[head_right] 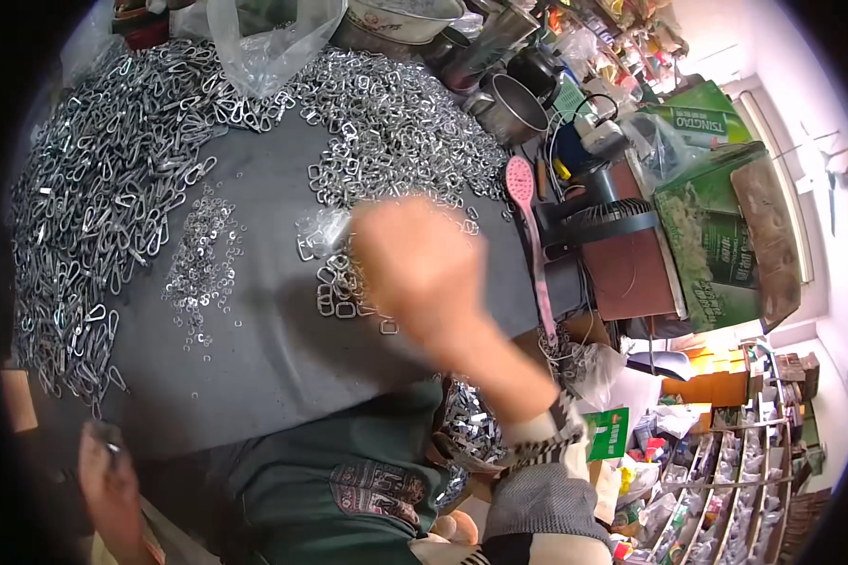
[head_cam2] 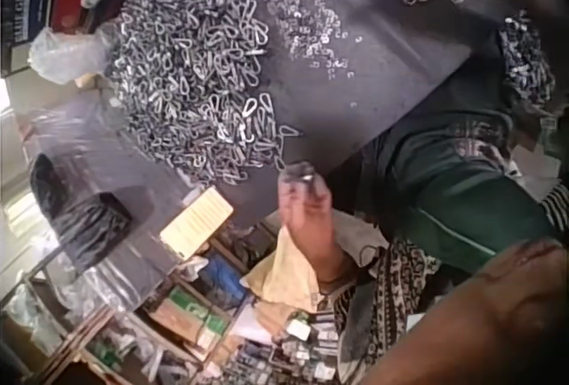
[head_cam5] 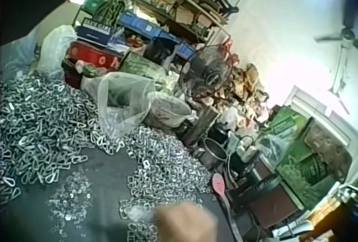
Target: The person pets a cat on the table, then assembles metal clips by picking up small rings with pliers and fastening them onto metal hardware.
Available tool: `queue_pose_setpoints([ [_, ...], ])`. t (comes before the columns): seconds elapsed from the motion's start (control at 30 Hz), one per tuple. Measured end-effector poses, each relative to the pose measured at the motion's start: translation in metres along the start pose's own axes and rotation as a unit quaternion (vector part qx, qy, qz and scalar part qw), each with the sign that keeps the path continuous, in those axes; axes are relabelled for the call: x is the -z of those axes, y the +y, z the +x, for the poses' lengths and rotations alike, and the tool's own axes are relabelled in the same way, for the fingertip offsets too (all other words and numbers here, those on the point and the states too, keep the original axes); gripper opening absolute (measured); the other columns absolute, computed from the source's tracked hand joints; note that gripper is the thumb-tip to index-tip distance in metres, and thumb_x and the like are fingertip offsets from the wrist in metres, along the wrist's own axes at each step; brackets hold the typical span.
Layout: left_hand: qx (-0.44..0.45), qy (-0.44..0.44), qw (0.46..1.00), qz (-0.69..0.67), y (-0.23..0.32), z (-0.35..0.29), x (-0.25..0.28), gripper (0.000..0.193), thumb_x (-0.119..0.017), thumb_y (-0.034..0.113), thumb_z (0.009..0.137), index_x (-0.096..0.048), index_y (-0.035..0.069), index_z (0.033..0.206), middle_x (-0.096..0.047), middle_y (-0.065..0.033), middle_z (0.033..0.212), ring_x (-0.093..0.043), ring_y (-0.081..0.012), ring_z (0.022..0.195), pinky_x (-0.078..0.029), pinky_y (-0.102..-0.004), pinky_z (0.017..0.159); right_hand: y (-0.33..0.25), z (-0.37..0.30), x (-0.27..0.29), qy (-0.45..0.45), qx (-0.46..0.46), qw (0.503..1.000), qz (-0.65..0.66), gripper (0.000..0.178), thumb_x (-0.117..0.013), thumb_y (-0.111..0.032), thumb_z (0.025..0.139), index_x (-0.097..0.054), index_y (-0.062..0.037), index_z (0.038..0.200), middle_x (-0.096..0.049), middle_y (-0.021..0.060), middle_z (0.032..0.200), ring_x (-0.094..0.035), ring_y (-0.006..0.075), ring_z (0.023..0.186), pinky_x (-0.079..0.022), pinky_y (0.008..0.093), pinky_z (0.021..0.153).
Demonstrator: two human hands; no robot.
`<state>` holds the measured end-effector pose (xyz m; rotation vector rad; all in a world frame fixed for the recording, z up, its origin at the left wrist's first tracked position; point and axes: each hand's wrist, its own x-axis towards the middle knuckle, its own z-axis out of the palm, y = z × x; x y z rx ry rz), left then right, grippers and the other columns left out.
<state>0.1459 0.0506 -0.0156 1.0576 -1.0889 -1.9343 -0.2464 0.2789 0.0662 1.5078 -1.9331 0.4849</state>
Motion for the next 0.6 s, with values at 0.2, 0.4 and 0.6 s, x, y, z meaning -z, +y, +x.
queue_pose_setpoints([
  [0.2, 0.320, -0.240, 0.916, -0.023, -0.005, -0.049, -0.059, 0.044, -0.050, 0.001, 0.098, -0.044, 0.001, 0.142, -0.061, -0.0053, 0.105, -0.055, -0.0111, 0.080, -0.046, -0.0209, 0.071, 0.179, 0.052, 0.042, 0.104, -0.319, 0.887, -0.318, 0.035, -0.072, -0.035, 0.088, -0.067, -0.0070, 0.108, -0.073, 0.0188, 0.095, -0.070, 0.0401, 0.087, -0.053, 0.0480, 0.076],
  [0.4, 0.403, -0.226, 0.887, 0.024, -0.061, -0.072, -0.054, 0.036, -0.046, 0.004, 0.100, -0.048, -0.002, 0.135, -0.061, -0.0125, 0.100, -0.057, -0.0148, 0.082, -0.044, -0.0230, 0.064, 0.101, 0.013, 0.007, -0.038, -0.364, 0.931, 0.007, 0.023, -0.070, -0.022, 0.088, -0.069, -0.0008, 0.095, -0.070, 0.0174, 0.083, -0.068, 0.0249, 0.074, -0.050, 0.0369, 0.068],
  [0.6, 0.410, -0.162, 0.898, 0.015, -0.091, -0.066, -0.048, 0.054, -0.057, 0.008, 0.099, -0.035, 0.006, 0.148, -0.066, -0.0137, 0.098, -0.055, -0.0129, 0.074, -0.044, -0.0229, 0.062, -0.013, -0.013, -0.040, -0.149, -0.310, 0.931, 0.120, 0.018, -0.076, -0.016, 0.082, -0.072, -0.0077, 0.097, -0.072, 0.0147, 0.091, -0.072, 0.0232, 0.081, -0.054, 0.0404, 0.072],
])
